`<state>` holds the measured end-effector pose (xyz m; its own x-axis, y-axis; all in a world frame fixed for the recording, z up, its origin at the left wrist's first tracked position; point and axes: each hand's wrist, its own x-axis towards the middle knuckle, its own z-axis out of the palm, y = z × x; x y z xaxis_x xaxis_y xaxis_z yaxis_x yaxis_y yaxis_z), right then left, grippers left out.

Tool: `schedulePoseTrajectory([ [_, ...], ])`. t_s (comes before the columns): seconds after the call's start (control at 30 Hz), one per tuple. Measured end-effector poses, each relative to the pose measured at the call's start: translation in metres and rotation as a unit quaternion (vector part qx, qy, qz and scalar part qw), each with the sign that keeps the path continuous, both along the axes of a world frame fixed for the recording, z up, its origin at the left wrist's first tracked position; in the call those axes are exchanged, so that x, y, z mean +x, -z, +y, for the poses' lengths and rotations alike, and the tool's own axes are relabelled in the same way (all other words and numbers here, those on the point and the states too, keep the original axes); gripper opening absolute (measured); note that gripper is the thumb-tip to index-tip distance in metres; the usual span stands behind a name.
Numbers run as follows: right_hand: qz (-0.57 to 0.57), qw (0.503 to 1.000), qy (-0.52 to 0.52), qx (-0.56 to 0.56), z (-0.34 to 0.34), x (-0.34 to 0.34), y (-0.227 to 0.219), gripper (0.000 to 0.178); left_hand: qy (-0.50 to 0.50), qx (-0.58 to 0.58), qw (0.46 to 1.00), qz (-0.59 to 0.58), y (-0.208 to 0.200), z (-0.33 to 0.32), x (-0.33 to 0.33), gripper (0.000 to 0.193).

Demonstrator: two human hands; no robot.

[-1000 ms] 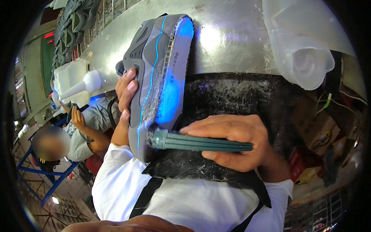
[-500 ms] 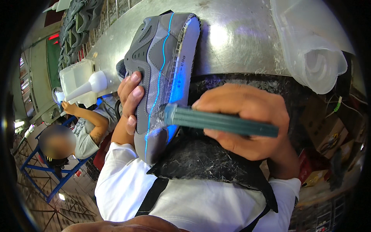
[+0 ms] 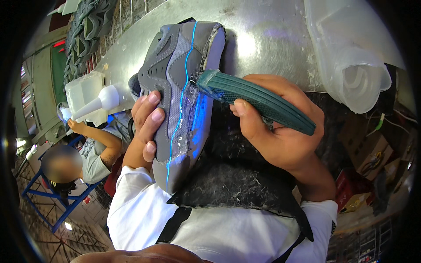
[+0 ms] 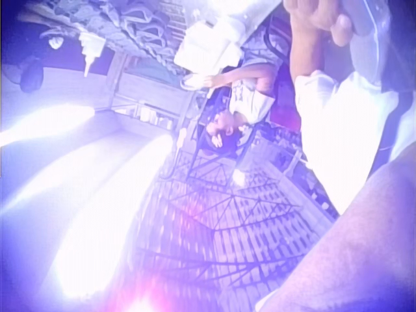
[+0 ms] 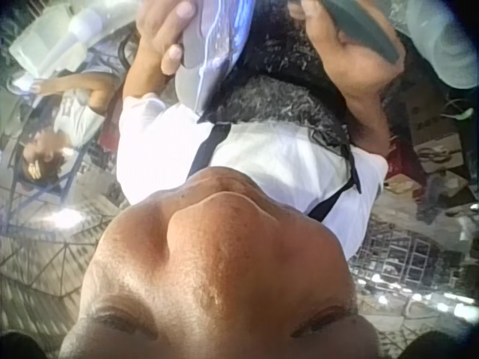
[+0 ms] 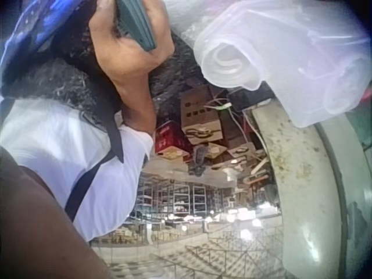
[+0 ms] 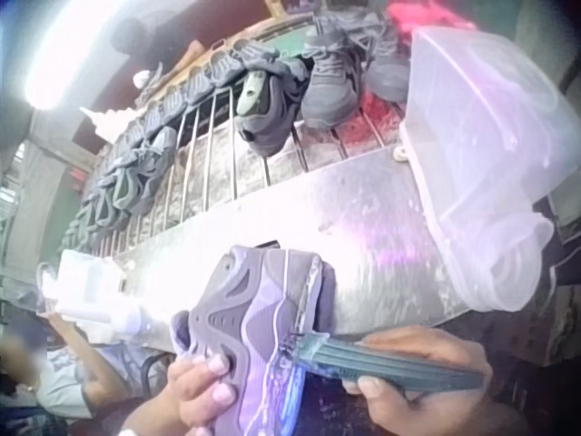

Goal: The person picks up shoes from a conveyor belt and uses a brush tool to apply adhesive along the outer seams and soles.

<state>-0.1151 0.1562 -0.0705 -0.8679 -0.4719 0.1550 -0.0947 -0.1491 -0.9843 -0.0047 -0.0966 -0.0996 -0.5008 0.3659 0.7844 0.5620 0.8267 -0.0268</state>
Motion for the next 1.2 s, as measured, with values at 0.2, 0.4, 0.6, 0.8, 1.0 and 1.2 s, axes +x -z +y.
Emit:
schedulePoseTrajectory([
  [0.2, 0.001, 0.999, 0.034, 0.029, -0.008, -0.013, -0.004, 0.018, 0.022, -0.005, 1.000, -0.004, 0.001, -0.003, -0.001, 0.069],
  [0.4, 0.020, 0.994, 0.059, 0.085, -0.014, -0.024, -0.014, 0.019, 0.038, -0.023, 0.999, 0.005, 0.002, -0.008, -0.002, 0.064],
  [0.6, 0.152, 0.982, 0.050, 0.096, -0.013, -0.037, 0.000, 0.024, 0.029, -0.020, 0.999, -0.034, -0.008, -0.006, 0.000, 0.069],
  [0.8, 0.125, 0.987, -0.092, -0.051, 0.008, -0.025, 0.027, 0.024, 0.025, -0.009, 0.999, -0.041, -0.001, -0.011, 0.004, 0.075],
  [1.0, 0.022, 0.989, -0.132, -0.066, 0.021, 0.013, 0.006, 0.023, 0.033, -0.047, 0.998, -0.036, -0.010, -0.008, -0.002, 0.068],
  [1.2, 0.012, 0.990, -0.137, -0.038, 0.029, 0.015, -0.017, 0.022, 0.060, -0.092, 0.994, -0.023, -0.018, -0.010, -0.008, 0.060],
])
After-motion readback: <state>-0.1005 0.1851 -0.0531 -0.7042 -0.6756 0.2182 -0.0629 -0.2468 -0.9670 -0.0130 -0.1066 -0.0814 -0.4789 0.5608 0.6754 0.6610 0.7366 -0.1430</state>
